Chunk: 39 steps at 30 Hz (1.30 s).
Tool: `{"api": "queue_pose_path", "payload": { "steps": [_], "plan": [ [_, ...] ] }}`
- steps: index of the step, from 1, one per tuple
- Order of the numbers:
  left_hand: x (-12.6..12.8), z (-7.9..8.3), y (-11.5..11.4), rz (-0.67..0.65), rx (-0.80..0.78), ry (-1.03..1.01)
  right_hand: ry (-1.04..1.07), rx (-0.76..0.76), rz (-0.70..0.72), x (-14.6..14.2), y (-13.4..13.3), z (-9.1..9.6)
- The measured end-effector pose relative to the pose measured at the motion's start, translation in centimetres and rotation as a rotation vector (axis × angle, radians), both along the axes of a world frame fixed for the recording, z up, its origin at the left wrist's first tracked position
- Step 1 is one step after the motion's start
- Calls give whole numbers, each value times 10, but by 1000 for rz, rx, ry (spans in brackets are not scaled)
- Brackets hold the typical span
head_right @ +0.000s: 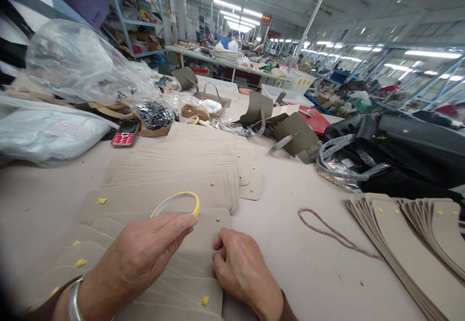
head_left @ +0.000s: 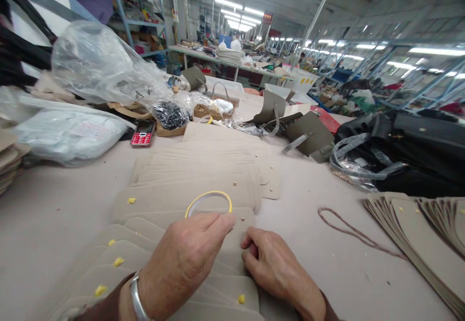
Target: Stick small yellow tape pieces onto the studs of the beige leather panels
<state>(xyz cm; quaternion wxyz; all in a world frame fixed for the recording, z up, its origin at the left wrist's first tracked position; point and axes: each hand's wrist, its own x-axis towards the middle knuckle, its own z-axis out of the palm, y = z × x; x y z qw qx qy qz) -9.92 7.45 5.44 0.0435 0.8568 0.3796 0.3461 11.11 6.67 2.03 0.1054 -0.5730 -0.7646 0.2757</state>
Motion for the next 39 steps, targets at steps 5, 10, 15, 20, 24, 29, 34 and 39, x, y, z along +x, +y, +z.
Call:
{"api": "queue_pose_path", "payload": {
  "steps": [5, 10, 15, 20, 24, 29, 34, 39],
  "plan": [
    [10, -14, 5, -32, 22, -105, 186, 26, 5, 2, 5, 0],
    [15, -29, 6, -42, 14, -31, 536, 238, -21, 1, 13, 12],
    [17, -34, 4, -28, 51, -10, 536, 407, 173, -7, 17, 19],
    [18, -37, 4, -39, 8, -18, 428, 558, 214, -11, 20, 5],
    [19, -35, 3, -54, -199, -45, 382, 682, 176, -14, 20, -5],
    [18, -33, 3, 9, -228, -2, 365, 659, 100, -18, 14, -2],
    [19, -32, 1, 12, -85, 25, 558, 184, -202, -26, 14, 2],
    [24, -33, -5, 16, -58, 66, 712, -168, -456, -7, 30, -11]
  ]
}}
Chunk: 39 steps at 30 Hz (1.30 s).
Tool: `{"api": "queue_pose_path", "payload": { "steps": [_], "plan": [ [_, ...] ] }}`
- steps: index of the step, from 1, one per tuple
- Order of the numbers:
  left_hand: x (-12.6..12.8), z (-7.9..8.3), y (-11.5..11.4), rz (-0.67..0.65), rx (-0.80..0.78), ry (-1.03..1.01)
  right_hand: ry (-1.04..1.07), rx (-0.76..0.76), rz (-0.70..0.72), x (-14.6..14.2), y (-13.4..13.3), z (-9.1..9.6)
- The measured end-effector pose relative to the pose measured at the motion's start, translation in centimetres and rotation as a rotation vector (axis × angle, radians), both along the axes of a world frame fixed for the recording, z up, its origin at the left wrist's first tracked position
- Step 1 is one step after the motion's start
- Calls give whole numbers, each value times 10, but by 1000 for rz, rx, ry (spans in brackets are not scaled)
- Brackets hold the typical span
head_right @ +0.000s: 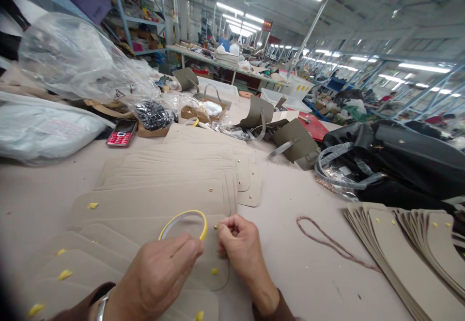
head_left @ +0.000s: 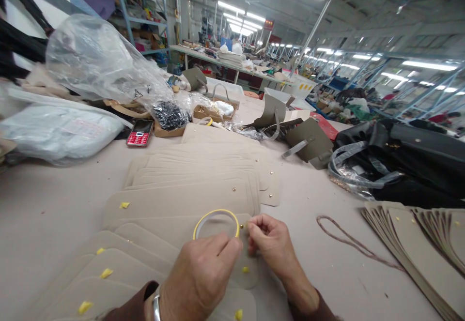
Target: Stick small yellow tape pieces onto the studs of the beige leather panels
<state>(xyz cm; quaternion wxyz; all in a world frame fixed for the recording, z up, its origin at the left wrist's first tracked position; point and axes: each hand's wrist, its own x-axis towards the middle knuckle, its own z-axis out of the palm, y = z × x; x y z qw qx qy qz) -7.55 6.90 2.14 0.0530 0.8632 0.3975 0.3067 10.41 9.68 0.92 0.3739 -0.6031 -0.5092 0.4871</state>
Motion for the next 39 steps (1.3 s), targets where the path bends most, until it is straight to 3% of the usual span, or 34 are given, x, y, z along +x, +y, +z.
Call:
{"api": "queue_pose_path", "payload": {
  "steps": [4, 7, 18, 21, 26, 32, 39],
  "plan": [
    [2, -5, 3, 85, -188, 313, 1, -89, 61, 17, 7, -10],
    [3, -6, 7, 71, -286, 409, -46, -73, 89, 17, 6, -13],
    [5, -7, 8, 65, -367, 396, -557, 312, 189, -5, 7, -6],
    [4, -7, 7, 74, -375, 394, -529, 297, 168, -2, 6, -9],
    [2, -4, 8, 93, -392, 394, -306, 71, 105, 11, 0, -13],
    [1, -1, 8, 88, -397, 401, -583, 388, 204, 6, -6, -11],
    [-2, -4, 5, 59, -394, 451, -737, 380, 161, -11, 5, -9]
  ]
}}
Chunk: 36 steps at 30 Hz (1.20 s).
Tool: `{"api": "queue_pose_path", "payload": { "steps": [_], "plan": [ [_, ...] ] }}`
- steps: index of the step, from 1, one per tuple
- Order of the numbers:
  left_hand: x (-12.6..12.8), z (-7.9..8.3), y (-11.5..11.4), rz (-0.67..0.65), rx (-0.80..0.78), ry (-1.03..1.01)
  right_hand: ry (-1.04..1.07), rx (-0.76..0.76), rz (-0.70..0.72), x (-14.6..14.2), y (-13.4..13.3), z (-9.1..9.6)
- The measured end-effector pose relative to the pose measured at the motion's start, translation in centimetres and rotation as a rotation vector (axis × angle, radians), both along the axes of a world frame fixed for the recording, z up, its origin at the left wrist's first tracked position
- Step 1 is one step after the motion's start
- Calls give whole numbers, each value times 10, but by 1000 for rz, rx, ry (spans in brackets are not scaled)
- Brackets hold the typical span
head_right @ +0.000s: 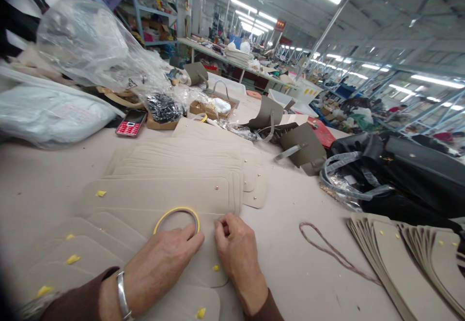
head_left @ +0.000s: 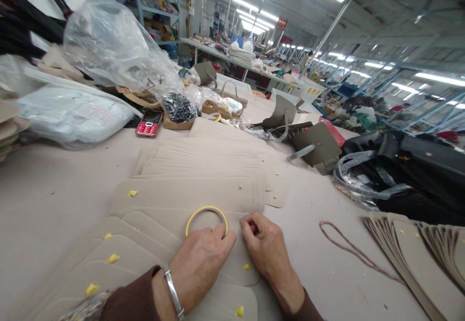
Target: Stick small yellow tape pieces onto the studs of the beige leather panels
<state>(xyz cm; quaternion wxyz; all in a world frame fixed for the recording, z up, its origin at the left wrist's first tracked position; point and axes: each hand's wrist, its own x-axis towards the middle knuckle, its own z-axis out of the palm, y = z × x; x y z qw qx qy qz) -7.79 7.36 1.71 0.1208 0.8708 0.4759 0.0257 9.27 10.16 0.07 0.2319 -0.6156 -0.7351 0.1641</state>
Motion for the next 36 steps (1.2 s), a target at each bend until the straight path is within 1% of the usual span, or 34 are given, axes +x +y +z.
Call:
{"api": "queue_pose_path", "payload": {
  "steps": [3, 6, 8, 10, 13, 15, 17, 18, 20, 22, 23, 26, 29, 31, 34, 36],
  "plan": [
    [-3, 5, 2, -17, 4, 3, -51, -72, -44, -1, 0, 7],
    [-9, 12, 5, -13, 66, -42, -49, -189, -12, 3, -6, 15],
    [-13, 14, 9, -7, 156, -138, -10, -263, 39, 7, -12, 18],
    [-16, 12, 11, -7, 267, -286, 48, -303, 61, 12, -16, 18],
    [-21, 4, 14, -11, 396, -490, 167, -314, 42, 21, -15, 14],
    [-22, -1, 15, -7, 435, -558, 240, -285, 13, 26, -12, 12],
    [-23, -5, 15, -7, 427, -565, 254, -204, 7, 31, -10, 12],
    [-23, -6, 15, -9, 414, -553, 236, -152, 34, 32, -11, 12],
    [-23, -8, 15, -14, 386, -524, 157, -72, 152, 33, -12, 12],
    [-23, -9, 15, -17, 382, -512, 56, -40, 272, 30, -13, 11],
    [-23, -9, 15, -17, 384, -508, 11, -36, 302, 28, -13, 10],
    [-24, -9, 15, -16, 396, -497, -53, -55, 303, 24, -10, 7],
    [-24, -7, 13, -7, 360, -471, -22, -91, 304, 23, -7, 6],
    [-22, -4, 10, -33, 272, -378, -7, -93, 297, 23, -6, 8],
    [-15, 3, 4, -118, 108, -160, -11, -95, 278, 22, -8, 11],
    [-10, 8, -1, -145, 33, -74, -13, -98, 272, 22, -9, 13]
  ]
}}
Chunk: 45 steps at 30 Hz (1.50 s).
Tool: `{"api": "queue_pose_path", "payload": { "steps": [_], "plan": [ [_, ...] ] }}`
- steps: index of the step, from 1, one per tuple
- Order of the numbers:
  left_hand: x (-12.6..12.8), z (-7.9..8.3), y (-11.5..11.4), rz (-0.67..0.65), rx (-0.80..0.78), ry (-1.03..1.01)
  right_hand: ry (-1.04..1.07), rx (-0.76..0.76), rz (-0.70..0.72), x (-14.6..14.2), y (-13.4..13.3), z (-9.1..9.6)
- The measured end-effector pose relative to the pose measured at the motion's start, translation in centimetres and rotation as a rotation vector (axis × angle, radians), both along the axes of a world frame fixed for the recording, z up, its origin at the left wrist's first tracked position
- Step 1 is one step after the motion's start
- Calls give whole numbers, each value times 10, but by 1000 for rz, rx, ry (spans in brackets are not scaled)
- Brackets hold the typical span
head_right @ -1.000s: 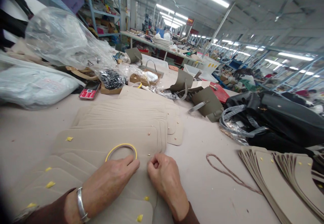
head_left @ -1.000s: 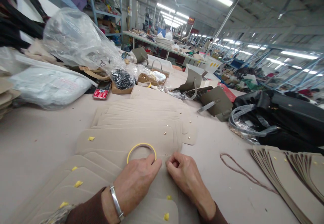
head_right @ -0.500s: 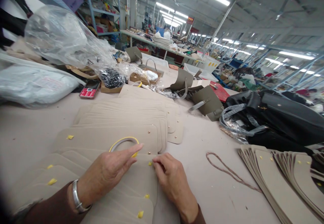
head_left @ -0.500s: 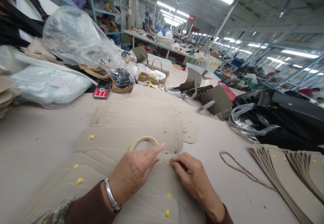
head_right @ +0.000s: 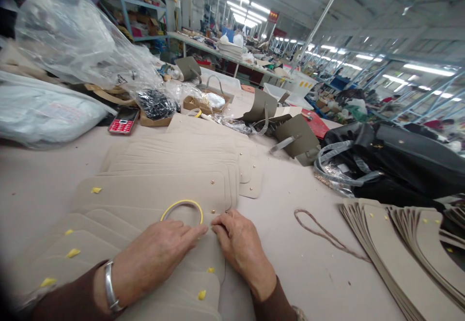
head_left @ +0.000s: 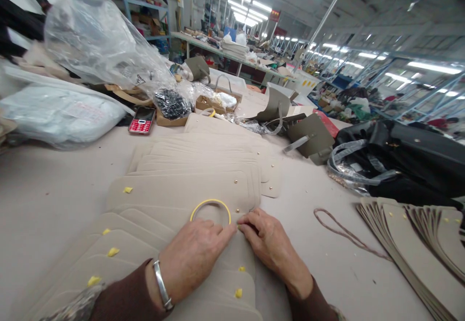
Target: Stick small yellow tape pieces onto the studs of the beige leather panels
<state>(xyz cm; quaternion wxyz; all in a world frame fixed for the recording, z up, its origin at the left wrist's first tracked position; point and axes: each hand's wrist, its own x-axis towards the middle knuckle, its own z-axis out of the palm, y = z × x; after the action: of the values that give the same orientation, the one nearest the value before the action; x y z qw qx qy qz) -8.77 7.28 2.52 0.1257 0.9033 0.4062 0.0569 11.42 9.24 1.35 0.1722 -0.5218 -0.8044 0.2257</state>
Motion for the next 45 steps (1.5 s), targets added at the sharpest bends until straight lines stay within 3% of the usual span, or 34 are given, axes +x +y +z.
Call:
{"api": "queue_pose_path", "payload": {
  "steps": [5, 11, 17, 22, 24, 27, 34, 41, 45],
  "plan": [
    [4, 9, -4, 31, -142, 34, 14, 13, -48, -1, -3, -1],
    [-6, 12, 2, 18, -282, -200, 60, 39, -57, -1, -4, -4],
    [-15, 4, 2, 40, -210, -244, 26, 9, -11, 4, -3, -2],
    [-13, -8, 5, 39, 0, -309, 125, -62, -42, 5, -6, 5],
    [-12, -11, 7, 36, 63, -327, 264, -17, -53, 2, -7, 8],
    [-10, -14, 9, 32, 114, -354, 396, 67, 47, -4, -8, 11],
    [-6, -19, 6, 6, 152, -382, 301, 316, 236, -16, -11, 4],
    [-4, -9, 4, 77, 12, -351, 281, 506, 110, -25, -14, -3],
    [-3, -5, 5, 136, 65, -298, 280, 534, 18, -30, -14, -5]
  ]
}}
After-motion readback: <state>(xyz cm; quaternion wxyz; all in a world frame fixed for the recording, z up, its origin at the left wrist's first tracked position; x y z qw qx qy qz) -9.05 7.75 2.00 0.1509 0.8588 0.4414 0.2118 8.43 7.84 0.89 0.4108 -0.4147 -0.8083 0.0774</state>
